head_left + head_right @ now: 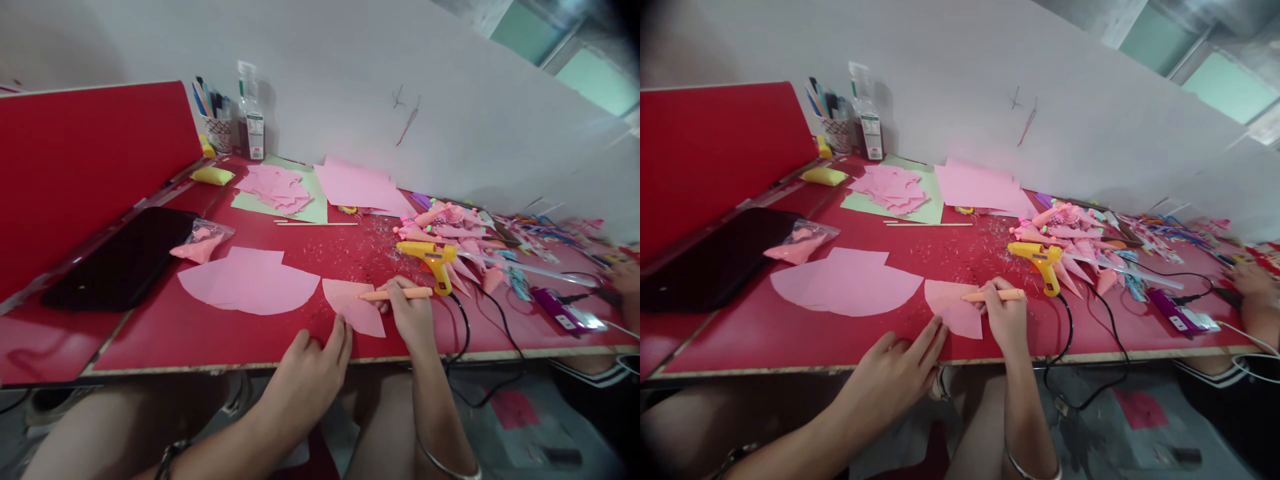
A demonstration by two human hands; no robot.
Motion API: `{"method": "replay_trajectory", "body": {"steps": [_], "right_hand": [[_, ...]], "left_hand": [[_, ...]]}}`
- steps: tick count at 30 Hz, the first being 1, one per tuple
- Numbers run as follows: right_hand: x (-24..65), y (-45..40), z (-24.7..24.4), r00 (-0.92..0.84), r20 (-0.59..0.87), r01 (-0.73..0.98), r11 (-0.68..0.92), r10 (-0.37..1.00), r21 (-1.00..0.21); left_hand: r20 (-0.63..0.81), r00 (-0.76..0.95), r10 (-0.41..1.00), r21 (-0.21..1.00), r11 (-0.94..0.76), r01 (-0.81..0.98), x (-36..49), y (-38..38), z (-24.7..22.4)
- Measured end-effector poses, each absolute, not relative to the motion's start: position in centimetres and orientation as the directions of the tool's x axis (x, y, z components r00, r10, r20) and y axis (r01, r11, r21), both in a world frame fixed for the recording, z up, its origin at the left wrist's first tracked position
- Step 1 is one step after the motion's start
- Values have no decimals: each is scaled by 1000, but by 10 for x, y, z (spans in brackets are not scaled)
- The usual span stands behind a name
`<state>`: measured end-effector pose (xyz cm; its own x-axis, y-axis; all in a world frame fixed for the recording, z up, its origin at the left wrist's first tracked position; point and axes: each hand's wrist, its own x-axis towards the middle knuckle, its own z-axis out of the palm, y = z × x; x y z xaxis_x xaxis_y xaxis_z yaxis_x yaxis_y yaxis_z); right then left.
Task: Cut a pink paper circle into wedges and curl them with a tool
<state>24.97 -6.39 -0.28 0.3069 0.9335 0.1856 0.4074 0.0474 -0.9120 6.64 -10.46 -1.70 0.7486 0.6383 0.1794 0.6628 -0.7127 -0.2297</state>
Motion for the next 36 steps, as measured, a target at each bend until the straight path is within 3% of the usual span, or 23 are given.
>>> {"method": "replay_trajectory", "body": {"steps": [10, 15, 19, 23, 27, 36], "right_hand": [[261, -63, -8, 494, 298, 522, -4, 817, -853], [257, -66, -5, 579, 373, 451, 96, 725, -888], [243, -70, -3, 428, 306, 295, 189, 850, -937], [231, -70, -5, 240, 159, 220, 106, 958, -970], [229, -68, -6, 253, 100, 193, 51, 962, -980], [224, -68, -1, 203, 76, 209, 32, 976, -977]], "left_hand": [[190, 740, 645, -245, -699, 672, 65, -106, -16], [168, 727, 665, -241, -688, 685, 66, -105, -12], [154, 705, 692, -253, -662, 705, 67, -104, -11], [178, 747, 641, -286, -693, 662, 64, -105, -14], [191, 788, 586, -288, -734, 615, 62, -105, -16], [191, 764, 617, -258, -719, 645, 66, -104, -15]]}}
